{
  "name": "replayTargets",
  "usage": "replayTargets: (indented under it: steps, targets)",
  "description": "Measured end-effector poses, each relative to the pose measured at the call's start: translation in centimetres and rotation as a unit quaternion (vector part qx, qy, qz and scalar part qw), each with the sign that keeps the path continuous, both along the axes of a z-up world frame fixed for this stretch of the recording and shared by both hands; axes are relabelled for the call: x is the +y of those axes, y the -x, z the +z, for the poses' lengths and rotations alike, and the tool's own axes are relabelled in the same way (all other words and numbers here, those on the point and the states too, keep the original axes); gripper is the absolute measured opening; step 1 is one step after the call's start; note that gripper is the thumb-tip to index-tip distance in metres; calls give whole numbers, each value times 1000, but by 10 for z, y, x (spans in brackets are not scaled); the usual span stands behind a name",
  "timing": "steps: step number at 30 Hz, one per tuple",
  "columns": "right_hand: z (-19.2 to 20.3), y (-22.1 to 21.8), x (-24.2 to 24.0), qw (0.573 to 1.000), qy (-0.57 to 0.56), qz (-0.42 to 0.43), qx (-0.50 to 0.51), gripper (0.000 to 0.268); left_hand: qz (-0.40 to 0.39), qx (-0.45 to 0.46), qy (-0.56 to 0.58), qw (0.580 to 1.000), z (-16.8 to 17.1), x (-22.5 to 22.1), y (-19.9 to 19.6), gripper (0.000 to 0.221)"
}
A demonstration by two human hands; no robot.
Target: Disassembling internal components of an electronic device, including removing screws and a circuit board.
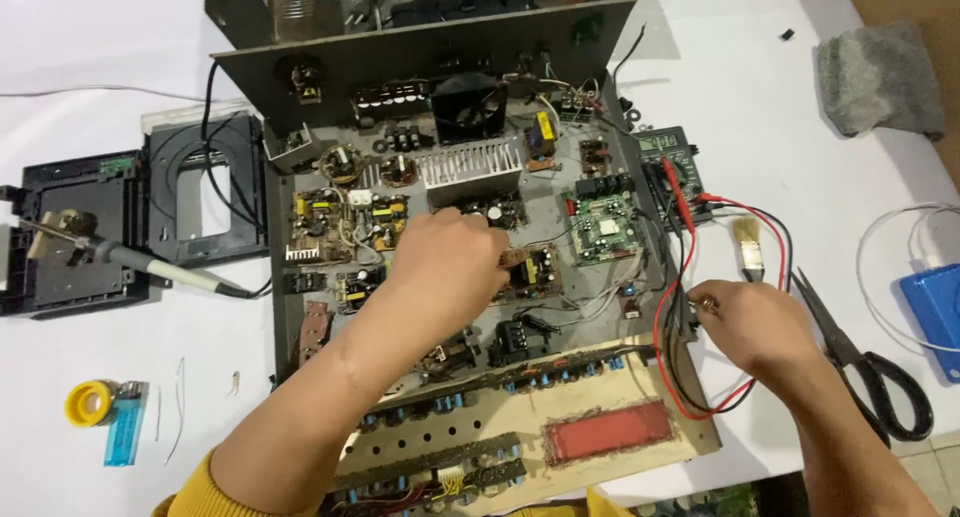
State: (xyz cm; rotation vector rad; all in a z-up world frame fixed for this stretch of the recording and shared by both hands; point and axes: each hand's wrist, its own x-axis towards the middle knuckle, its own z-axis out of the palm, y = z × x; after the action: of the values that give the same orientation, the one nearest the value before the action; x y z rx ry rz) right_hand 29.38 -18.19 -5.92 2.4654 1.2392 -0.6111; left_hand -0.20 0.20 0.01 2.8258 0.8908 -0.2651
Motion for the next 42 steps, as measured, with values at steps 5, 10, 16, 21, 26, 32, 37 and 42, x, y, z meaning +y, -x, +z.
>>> replayTargets:
  steps: [5,10,16,21,26,32,37,42]
  targets:
    - [-1,-6,0,995,-99,-7,-5,23,43,-1,-18,999,17,18,9,28]
    - [46,26,32,992,-119,-16,-30,27,62,-54,-48,995,5,39,19,20]
    - [79,71,79,957,-249,136,58,25,66,-79,-86,991,-14,49,18,31]
    - [49,98,114,726,-591,328,128,28,66,-110,-152,980,-39,54,16,34]
    - [13,97,163,745,-583,232,229,22,19,-236,-242,941,-55,63,12,17]
    - [31,113,174,796,-518,273,150,26,21,-217,-243,945,-48,77,-1,7]
    - [26,115,181,847,-441,272,116,32,55,-223,-162,960,-54,95,-3,10]
    - [34,117,177,840,-447,286,113,23,82,-208,-117,968,-49,98,-2,14]
